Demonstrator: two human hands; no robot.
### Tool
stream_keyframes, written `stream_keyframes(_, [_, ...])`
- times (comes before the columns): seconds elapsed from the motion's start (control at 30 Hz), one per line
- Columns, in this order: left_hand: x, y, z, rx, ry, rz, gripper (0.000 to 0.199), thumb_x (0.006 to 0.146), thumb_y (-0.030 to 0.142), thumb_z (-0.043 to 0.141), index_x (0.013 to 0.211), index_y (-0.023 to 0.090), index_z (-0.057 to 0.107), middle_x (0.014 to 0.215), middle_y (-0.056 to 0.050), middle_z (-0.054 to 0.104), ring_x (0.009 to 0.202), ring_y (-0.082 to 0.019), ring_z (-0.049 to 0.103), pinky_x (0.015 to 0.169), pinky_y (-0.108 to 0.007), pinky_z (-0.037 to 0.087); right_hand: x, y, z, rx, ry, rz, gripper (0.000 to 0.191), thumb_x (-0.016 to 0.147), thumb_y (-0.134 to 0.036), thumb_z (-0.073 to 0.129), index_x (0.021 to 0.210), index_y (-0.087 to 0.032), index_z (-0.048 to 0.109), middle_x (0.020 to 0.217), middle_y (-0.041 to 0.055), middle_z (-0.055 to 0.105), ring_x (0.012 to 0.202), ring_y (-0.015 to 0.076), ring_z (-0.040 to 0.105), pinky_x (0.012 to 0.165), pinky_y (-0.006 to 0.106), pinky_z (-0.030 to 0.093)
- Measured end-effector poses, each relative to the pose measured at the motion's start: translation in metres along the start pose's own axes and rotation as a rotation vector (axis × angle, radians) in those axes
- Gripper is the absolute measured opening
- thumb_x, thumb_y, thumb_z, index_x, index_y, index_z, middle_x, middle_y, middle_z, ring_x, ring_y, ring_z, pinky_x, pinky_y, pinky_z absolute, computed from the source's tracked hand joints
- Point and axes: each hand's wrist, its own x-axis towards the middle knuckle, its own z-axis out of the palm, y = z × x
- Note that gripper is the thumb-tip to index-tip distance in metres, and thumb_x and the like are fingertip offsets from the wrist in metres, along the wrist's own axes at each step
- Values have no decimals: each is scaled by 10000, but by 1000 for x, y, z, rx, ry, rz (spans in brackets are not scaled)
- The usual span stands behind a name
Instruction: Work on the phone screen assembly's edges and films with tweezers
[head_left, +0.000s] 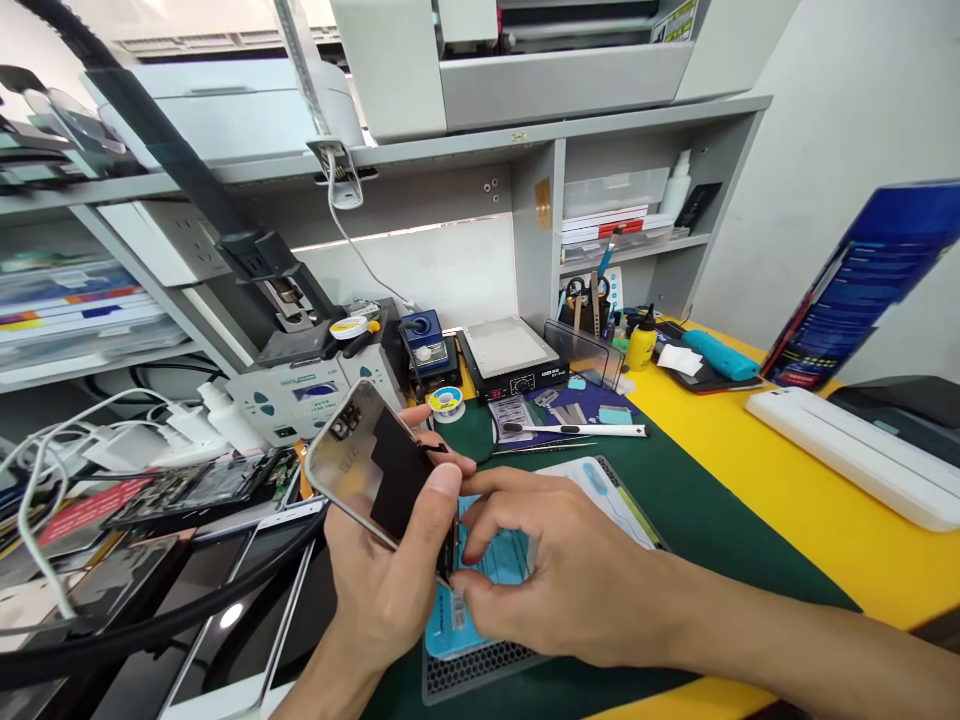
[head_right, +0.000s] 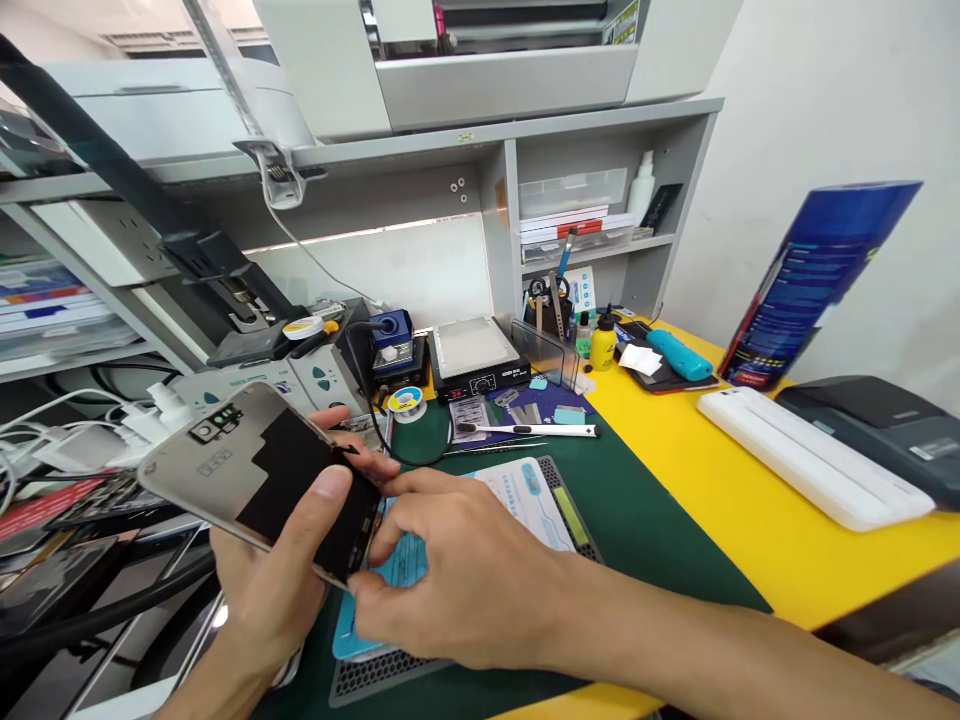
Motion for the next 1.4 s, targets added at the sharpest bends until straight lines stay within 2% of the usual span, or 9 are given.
stream_keyframes(0.23, [-1,-2,-1,-54,21,-20,373,814,347,660,1150,212,571,850,-39,640,809,-263,670,821,-476,522,2,-3,-3,-2,-24,-10,74,763,-111,665,725,-171,646,826,15,673,874,143,662,792,210,487])
stream_keyframes(0.6, [2,-1,1,-48,14,1,351,822,333,652,1139,209,567,851,-41,658,820,-254,673,813,-443,525,3,-4,-7,-40,-81,32,105,806,-151,628,748,-191,705,864,20,678,876,154,670,817,224,504])
stream_keyframes(0.87, [1,-4,1,-63,15,1,336,815,324,665,1117,207,576,858,-44,648,823,-267,673,812,-463,527,4,-6,-9,-53,-94,8,129,809,-117,610,774,-182,716,778,7,686,871,154,657,802,218,492])
stream_keyframes(1.07, [0,-4,-1,-55,-4,-3,412,815,333,665,1181,182,550,839,-58,679,842,-276,680,836,-472,529,6,-8,-11,-9,-71,35,76,803,-154,654,766,-193,706,1056,16,706,923,128,659,817,191,490])
stream_keyframes(1.23, [-1,-3,-1,-40,-1,6,371,819,331,661,1153,198,569,848,-50,681,842,-266,683,824,-449,536,7,-8,-14,4,-93,84,34,812,-205,696,793,-210,724,1095,7,691,1020,144,640,828,207,499])
stream_keyframes(1.4, [-1,-1,0,-69,3,-7,351,807,322,672,1129,215,585,882,-45,665,856,-256,675,812,-431,545,7,-7,-16,20,-113,140,38,809,-249,729,827,-215,733,1108,23,672,1015,159,643,829,243,516])
